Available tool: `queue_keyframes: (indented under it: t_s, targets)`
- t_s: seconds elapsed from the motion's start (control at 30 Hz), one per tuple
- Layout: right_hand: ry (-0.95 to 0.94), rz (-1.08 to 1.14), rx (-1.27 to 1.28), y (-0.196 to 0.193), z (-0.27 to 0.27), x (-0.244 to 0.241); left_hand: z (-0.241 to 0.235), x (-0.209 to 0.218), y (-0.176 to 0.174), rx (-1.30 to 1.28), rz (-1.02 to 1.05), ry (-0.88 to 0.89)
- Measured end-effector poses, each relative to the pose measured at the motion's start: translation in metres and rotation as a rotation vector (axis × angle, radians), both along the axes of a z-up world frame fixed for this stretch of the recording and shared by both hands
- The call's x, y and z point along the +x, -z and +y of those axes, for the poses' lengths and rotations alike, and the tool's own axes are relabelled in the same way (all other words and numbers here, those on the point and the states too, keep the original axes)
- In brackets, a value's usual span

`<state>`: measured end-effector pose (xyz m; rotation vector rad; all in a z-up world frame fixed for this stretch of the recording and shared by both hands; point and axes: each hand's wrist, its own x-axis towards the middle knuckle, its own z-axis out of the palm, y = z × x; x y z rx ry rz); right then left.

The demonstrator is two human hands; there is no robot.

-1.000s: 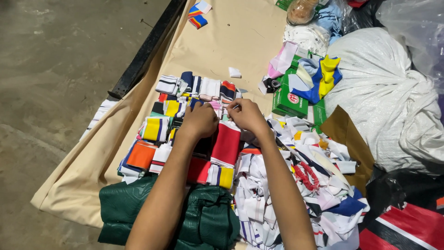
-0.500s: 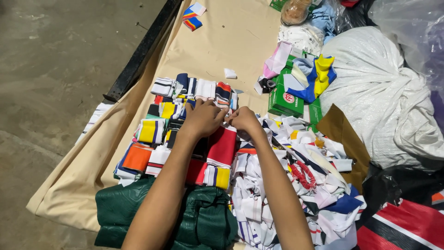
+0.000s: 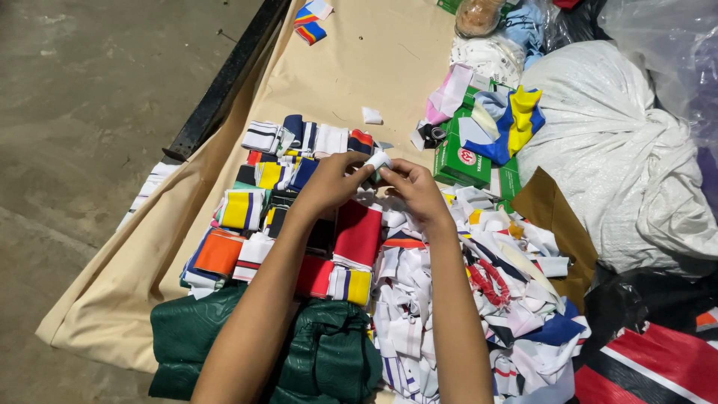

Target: The person is sorting through fabric scraps, trimming them with scissors, and folding them into organized stacks.

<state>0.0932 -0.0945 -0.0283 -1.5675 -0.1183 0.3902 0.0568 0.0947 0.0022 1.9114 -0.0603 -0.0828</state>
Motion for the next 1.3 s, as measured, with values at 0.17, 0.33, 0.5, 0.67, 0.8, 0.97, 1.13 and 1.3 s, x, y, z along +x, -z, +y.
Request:
queue_keyframes:
  t_s: [0.17, 0.33, 0.5, 0.67, 0.8, 0.97, 1.13, 1.3]
  targets:
    - [0.004, -0.096, 0.114, 0.043, -0.002, 0.008, 0.003, 0.003, 0.012, -0.05, -0.003, -0.082]
    - [0.092, -0.154, 0.206, 0.048, 0.0, -0.002, 0.0, 0.0, 0.008, -0.062, 0.006, -0.109]
    - [0.212, -0.176, 0.19, 0.056, 0.006, -0.003, -0.008, 0.0, 0.016, -0.013, -0.104, -0.095]
    - [0.187, -0.211, 0.231, 0.062, 0.004, 0.0, -0.006, -0.003, 0.007, -0.024, -0.088, -0.092]
    - [0.152, -0.253, 0.225, 0.07, 0.002, 0.002, -0.007, 0.005, 0.022, -0.007, -0.109, -0.095]
    - [0.152, -0.272, 0.197, 0.066, 0.003, 0.001, -0.009, 0.006, 0.016, -0.062, -0.085, -0.13]
    - [0.145, -0.27, 0.161, 0.045, 0.014, -0.008, -0.005, 0.011, 0.031, -0.086, -0.052, -0.139]
    - [0.124, -0.242, 0.182, 0.052, 0.01, -0.004, -0.001, 0.01, 0.028, -0.085, -0.018, -0.148]
